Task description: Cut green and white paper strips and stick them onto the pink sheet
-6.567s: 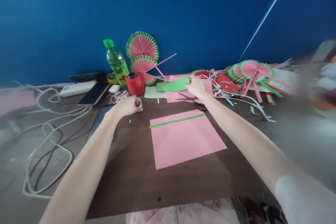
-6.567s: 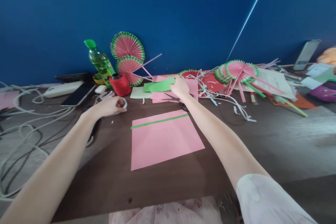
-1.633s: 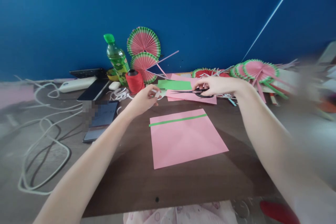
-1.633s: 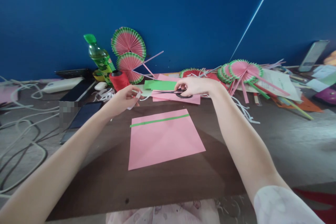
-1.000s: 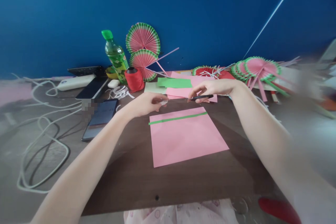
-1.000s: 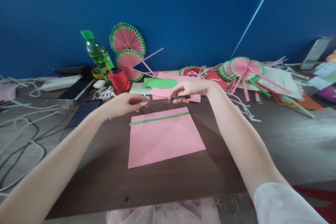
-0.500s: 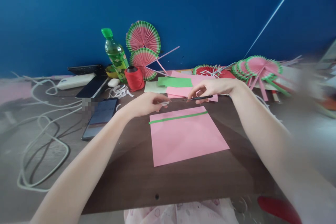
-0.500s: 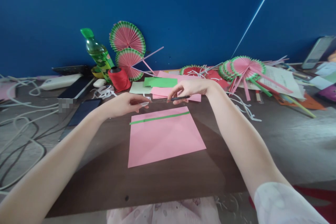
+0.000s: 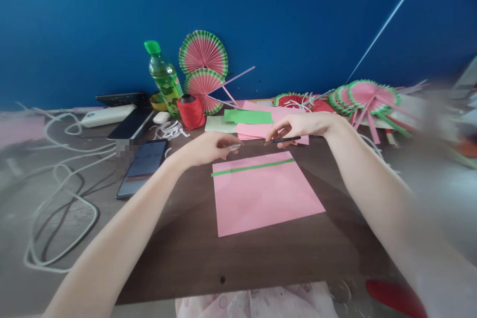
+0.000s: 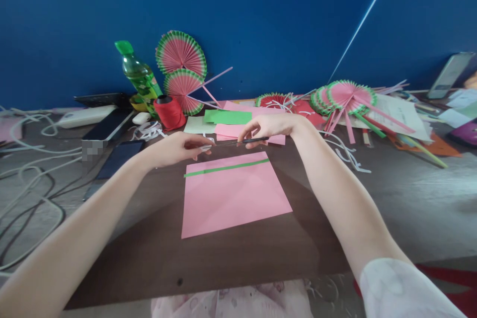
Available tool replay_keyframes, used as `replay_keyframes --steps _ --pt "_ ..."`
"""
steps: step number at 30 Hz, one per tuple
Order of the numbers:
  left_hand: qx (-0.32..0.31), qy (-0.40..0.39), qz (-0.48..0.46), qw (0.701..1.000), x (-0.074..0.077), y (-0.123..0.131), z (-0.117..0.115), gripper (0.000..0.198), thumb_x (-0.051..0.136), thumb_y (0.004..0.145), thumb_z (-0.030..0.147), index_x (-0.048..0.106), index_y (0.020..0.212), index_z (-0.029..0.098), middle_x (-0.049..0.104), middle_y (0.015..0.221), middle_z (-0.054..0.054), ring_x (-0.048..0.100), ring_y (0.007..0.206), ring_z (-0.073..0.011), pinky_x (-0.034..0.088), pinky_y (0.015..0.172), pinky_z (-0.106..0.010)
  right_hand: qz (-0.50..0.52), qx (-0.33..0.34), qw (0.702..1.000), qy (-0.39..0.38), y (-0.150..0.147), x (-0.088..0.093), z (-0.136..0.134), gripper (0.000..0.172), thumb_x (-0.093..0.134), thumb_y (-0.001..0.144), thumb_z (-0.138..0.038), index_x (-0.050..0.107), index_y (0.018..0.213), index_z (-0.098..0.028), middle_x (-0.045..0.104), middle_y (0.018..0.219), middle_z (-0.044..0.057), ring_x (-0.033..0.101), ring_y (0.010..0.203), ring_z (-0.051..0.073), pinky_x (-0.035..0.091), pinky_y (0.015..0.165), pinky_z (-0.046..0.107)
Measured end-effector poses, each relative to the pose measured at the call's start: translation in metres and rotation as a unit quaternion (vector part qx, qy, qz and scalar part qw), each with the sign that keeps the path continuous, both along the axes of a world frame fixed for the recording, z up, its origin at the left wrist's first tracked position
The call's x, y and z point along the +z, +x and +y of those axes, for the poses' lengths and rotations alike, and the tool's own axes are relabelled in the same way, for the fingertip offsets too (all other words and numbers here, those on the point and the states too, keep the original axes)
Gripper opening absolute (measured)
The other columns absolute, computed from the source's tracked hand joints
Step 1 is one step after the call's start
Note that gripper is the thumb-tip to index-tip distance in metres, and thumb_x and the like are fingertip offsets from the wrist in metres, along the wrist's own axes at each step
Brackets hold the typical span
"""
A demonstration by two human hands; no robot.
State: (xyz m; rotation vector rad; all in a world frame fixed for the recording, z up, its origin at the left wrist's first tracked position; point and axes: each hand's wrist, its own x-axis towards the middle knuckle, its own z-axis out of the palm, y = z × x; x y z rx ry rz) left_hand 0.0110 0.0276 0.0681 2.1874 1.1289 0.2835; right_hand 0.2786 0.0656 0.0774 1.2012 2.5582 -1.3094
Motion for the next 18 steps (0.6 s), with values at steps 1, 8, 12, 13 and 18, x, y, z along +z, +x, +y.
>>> replay_keyframes --steps 1,8,12,13,18 --pt "0.001 -0.001 0.003 1.0 -0.0001 -0.0001 0.0 0.038 0.047 0.076 0.028 0.06 0.11 0.018 0.069 0.095 -0.003 0.063 0.07 -0.0135 0.048 0.069 -0.024 0.0 0.001 1.0 -0.002 0.0001 -0.0006 0.0004 0.044 0.065 0.066 -0.049 0.065 0.105 -0.027 0.064 0.085 0.001 0.041 0.051 0.005 0.036 0.054 0.024" --pt "0.001 -0.007 0.006 1.0 -0.0009 -0.0003 0.0005 0.039 0.047 0.076 0.032 0.06 0.11 0.018 0.069 0.094 -0.005 0.063 0.071 -0.0143 0.048 0.068 -0.025 -0.006 0.007 1.0 0.002 0.0004 -0.0025 0.0022 0.046 0.064 0.067 -0.05 0.065 0.107 -0.027 0.065 0.093 0.003 0.045 0.056 0.007 0.036 0.054 0.023" --pt "0.001 -0.011 -0.008 1.0 -0.0028 -0.0005 0.0013 0.039 0.048 0.076 0.033 0.06 0.11 0.018 0.069 0.093 -0.005 0.063 0.07 -0.0148 0.048 0.067 -0.025 -0.008 -0.005 1.0 0.022 0.0005 -0.0014 0.0012 0.043 0.065 0.065 -0.05 0.067 0.102 -0.029 0.066 0.088 0.001 0.05 0.06 0.009 0.036 0.055 0.024" --pt "0.001 -0.01 -0.01 1.0 -0.0034 -0.0006 0.0015 0.039 0.048 0.076 0.033 0.061 0.109 0.018 0.069 0.093 -0.005 0.063 0.069 -0.0148 0.048 0.067 -0.025 -0.007 -0.01 1.0 0.026 0.0006 -0.0013 0.0009 0.042 0.065 0.064 -0.05 0.068 0.101 -0.029 0.066 0.086 0.001 0.051 0.062 0.01 0.036 0.055 0.024" --pt "-0.005 -0.009 -0.008 1.0 -0.004 -0.0011 0.002 0.039 0.05 0.075 0.037 0.062 0.108 0.019 0.069 0.091 -0.004 0.063 0.067 -0.0143 0.047 0.065 -0.024 -0.011 -0.023 0.999 0.037 0.0019 -0.0011 -0.0003 0.038 0.066 0.063 -0.048 0.069 0.097 -0.03 0.067 0.083 0.0 0.054 0.065 0.012 0.038 0.056 0.025"
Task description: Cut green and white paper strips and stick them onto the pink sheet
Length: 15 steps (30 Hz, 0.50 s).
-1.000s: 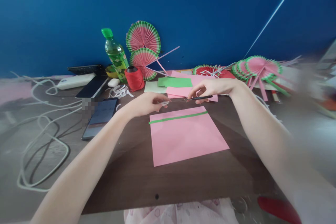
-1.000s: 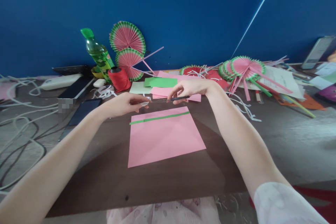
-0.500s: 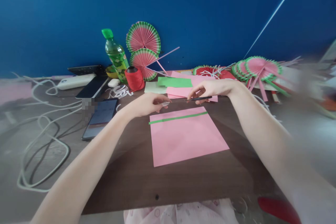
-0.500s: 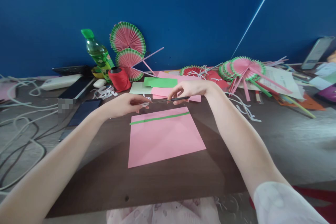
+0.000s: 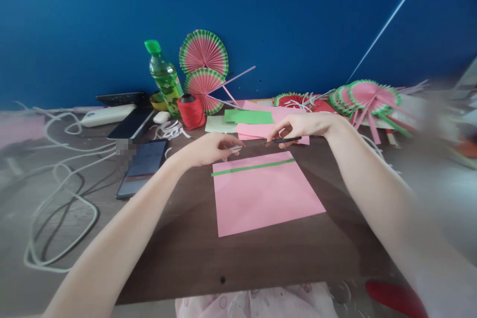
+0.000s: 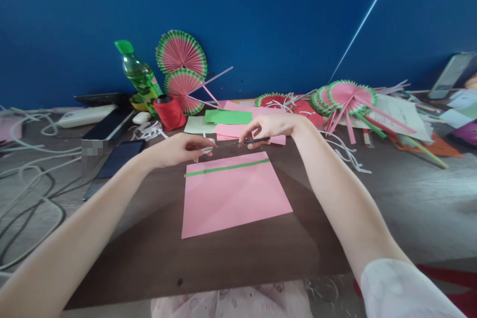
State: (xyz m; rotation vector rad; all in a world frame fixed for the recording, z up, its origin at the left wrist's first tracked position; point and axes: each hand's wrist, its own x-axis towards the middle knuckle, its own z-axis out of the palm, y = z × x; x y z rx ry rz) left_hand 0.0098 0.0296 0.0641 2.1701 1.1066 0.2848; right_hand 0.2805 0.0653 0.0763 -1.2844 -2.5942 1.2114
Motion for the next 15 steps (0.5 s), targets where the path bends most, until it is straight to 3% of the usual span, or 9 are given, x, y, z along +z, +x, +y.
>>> replay_keyframes --steps 6,11,15 --pt "-0.002 -0.038 -0.047 0.998 0.004 0.003 -0.003 0.039 0.052 0.075 0.036 0.06 0.108 0.019 0.069 0.092 -0.005 0.062 0.065 -0.0137 0.046 0.062 -0.024 -0.001 -0.02 1.0 0.02 0.004 0.007 -0.002 0.035 0.066 0.064 -0.042 0.07 0.096 -0.03 0.068 0.083 0.001 0.059 0.077 0.018 0.044 0.065 0.028" --pt "0.021 -0.048 -0.053 0.997 0.009 0.003 -0.004 0.036 0.053 0.073 0.027 0.058 0.107 0.017 0.07 0.088 -0.006 0.061 0.06 -0.0125 0.047 0.062 -0.025 -0.008 -0.038 0.999 0.029 0.014 0.015 -0.004 0.035 0.064 0.066 -0.041 0.068 0.099 -0.029 0.068 0.096 0.003 0.059 0.09 0.021 0.046 0.074 0.031" --pt "0.068 -0.038 -0.078 0.994 0.008 -0.004 0.0 0.032 0.053 0.072 0.023 0.057 0.104 0.016 0.07 0.09 -0.007 0.063 0.06 -0.0133 0.047 0.06 -0.025 0.014 -0.128 0.99 0.055 0.031 0.012 0.001 0.039 0.063 0.068 -0.04 0.066 0.103 -0.024 0.063 0.109 0.007 0.056 0.099 0.023 0.044 0.079 0.033"
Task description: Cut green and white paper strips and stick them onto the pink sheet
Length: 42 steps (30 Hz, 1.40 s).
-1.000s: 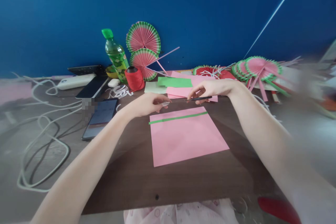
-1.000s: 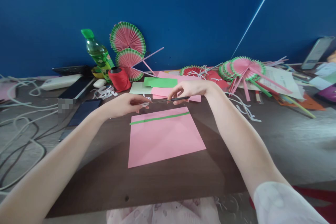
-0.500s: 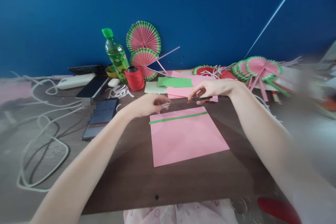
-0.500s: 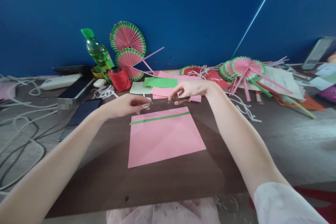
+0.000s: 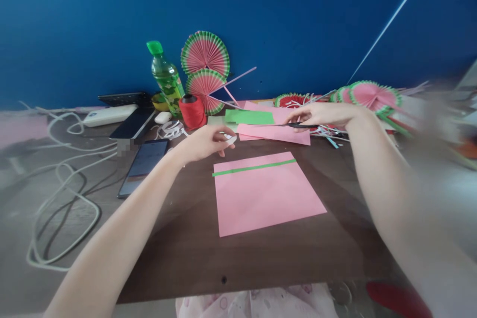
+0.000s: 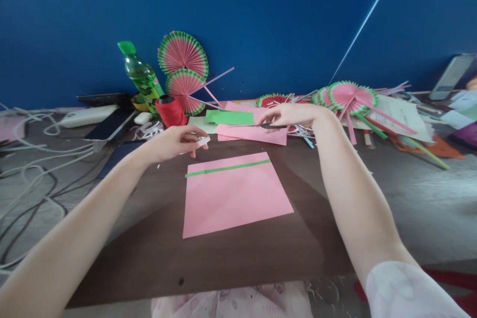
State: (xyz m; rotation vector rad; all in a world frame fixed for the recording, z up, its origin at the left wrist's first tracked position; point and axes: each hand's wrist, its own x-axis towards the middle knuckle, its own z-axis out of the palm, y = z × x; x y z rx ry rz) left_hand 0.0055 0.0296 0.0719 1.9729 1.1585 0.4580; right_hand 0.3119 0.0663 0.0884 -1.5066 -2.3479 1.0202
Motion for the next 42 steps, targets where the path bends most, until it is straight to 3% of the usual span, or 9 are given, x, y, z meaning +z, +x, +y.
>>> replay_keyframes --steps 5,11,14,18,22,28,33,37,42 --pt "0.055 -0.04 -0.099 0.993 -0.007 -0.003 0.005 0.034 0.057 0.071 0.018 0.054 0.105 0.017 0.068 0.097 -0.01 0.067 0.07 -0.0168 0.049 0.059 -0.026 -0.106 -0.152 0.978 0.099 0.01 -0.021 0.02 0.038 0.06 0.066 -0.037 0.064 0.1 -0.021 0.064 0.098 0.007 0.057 0.088 0.024 0.044 0.073 0.034" --pt "0.137 -0.084 -0.245 0.956 -0.01 0.008 0.003 0.047 0.059 0.069 0.007 0.045 0.112 0.015 0.069 0.091 -0.01 0.067 0.07 -0.0176 0.052 0.064 -0.03 -0.24 -0.13 0.958 0.088 0.0 -0.035 0.027 0.045 0.073 0.051 -0.036 0.066 0.093 -0.022 0.061 0.096 0.008 0.054 0.093 0.03 0.043 0.072 0.037" --pt "0.191 -0.094 -0.309 0.927 -0.008 0.015 0.0 0.055 0.06 0.067 0.004 0.04 0.117 0.015 0.068 0.095 -0.011 0.067 0.077 -0.0189 0.052 0.069 -0.033 -0.15 -0.174 0.953 0.196 -0.019 -0.028 0.016 0.04 0.068 0.059 -0.033 0.065 0.097 -0.02 0.059 0.102 0.011 0.052 0.097 0.029 0.041 0.081 0.039" --pt "0.182 -0.112 -0.339 0.916 -0.009 0.022 -0.005 0.034 0.064 0.065 0.006 0.053 0.097 0.009 0.066 0.102 -0.014 0.065 0.088 -0.0191 0.05 0.075 -0.029 0.122 -0.082 0.955 0.256 -0.066 -0.02 -0.008 0.018 0.056 0.074 -0.03 0.062 0.085 -0.017 0.061 0.095 0.008 0.057 0.085 0.019 0.043 0.079 0.035" --pt "0.176 -0.112 -0.347 0.915 -0.012 0.028 -0.01 0.029 0.066 0.063 0.01 0.055 0.089 0.01 0.067 0.097 -0.012 0.065 0.087 -0.0201 0.049 0.073 -0.029 0.231 -0.052 0.931 0.278 -0.107 -0.024 -0.029 0.012 0.056 0.075 -0.029 0.057 0.08 -0.019 0.061 0.087 0.003 0.056 0.082 0.017 0.044 0.072 0.033" --pt "0.201 -0.096 -0.342 0.913 -0.014 0.037 -0.016 0.028 0.067 0.062 0.012 0.054 0.086 0.011 0.066 0.081 -0.006 0.064 0.074 -0.0157 0.05 0.07 -0.03 0.275 -0.043 0.934 0.222 -0.121 -0.031 -0.041 0.007 0.055 0.078 -0.027 0.053 0.077 -0.021 0.059 0.079 0.001 0.056 0.071 0.015 0.044 0.065 0.033" --pt "0.21 -0.099 -0.365 0.901 -0.014 0.04 -0.017 0.013 0.057 0.074 0.019 0.049 0.082 0.014 0.063 0.066 -0.001 0.064 0.066 -0.0146 0.052 0.07 -0.031 0.275 -0.063 0.932 0.226 -0.124 -0.032 -0.042 0.011 0.054 0.079 -0.029 0.051 0.073 -0.02 0.059 0.076 0.001 0.056 0.069 0.015 0.044 0.064 0.032" --pt "0.222 -0.061 -0.345 0.91 -0.017 0.042 -0.019 0.006 0.049 0.08 0.02 0.045 0.077 0.016 0.057 0.054 0.002 0.063 0.059 -0.0127 0.053 0.068 -0.031 0.269 -0.059 0.927 0.254 -0.126 -0.034 -0.045 0.011 0.053 0.08 -0.028 0.05 0.072 -0.021 0.058 0.077 0.001 0.055 0.07 0.015 0.044 0.064 0.031" --pt "0.244 -0.048 -0.359 0.9 -0.017 0.044 -0.021 0.006 0.049 0.079 0.02 0.044 0.077 0.017 0.061 0.063 0.0 0.064 0.062 -0.0138 0.053 0.068 -0.033 0.241 -0.038 0.912 0.329 -0.129 -0.036 -0.05 0.01 0.05 0.08 -0.019 0.048 0.071 -0.022 0.054 0.079 0.002 0.051 0.077 0.016 0.041 0.07 0.034"
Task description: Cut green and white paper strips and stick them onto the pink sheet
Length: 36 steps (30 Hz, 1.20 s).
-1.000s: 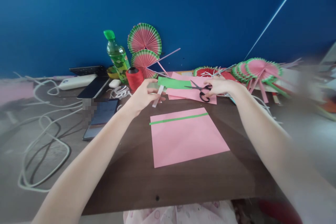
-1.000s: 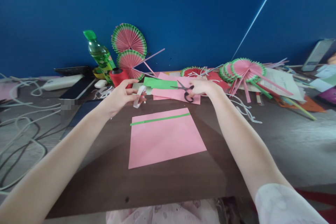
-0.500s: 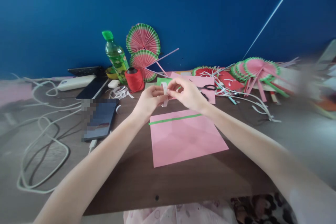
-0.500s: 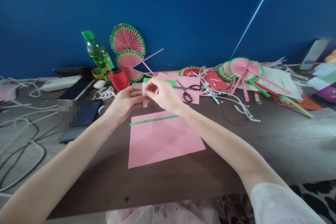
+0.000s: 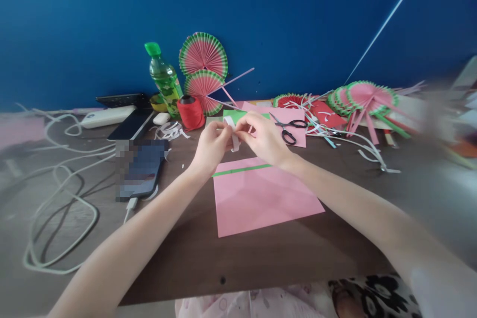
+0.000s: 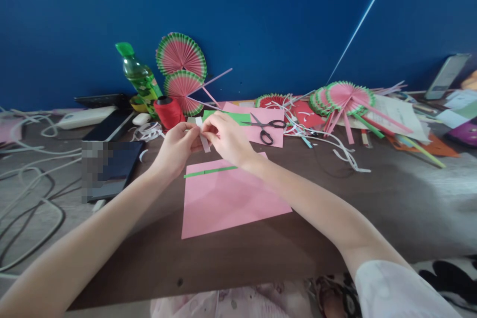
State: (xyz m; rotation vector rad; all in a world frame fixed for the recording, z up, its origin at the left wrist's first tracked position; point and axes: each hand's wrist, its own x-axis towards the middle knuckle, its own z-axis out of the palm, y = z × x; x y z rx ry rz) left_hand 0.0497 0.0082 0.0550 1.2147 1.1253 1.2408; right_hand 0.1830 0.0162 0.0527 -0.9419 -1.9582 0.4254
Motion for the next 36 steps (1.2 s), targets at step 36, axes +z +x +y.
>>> replay_keyframes --steps 36 --pt "-0.081 0.043 -0.09 0.992 0.003 -0.021 0.018 0.013 0.055 0.071 0.012 0.058 0.082 0.008 0.064 0.074 -0.006 0.061 0.065 -0.0113 0.05 0.064 -0.025 0.018 0.047 0.991 0.127 -0.004 -0.009 -0.003 0.013 0.055 0.078 -0.009 0.051 0.074 -0.02 0.056 0.088 0.002 0.051 0.092 0.016 0.038 0.086 0.034"
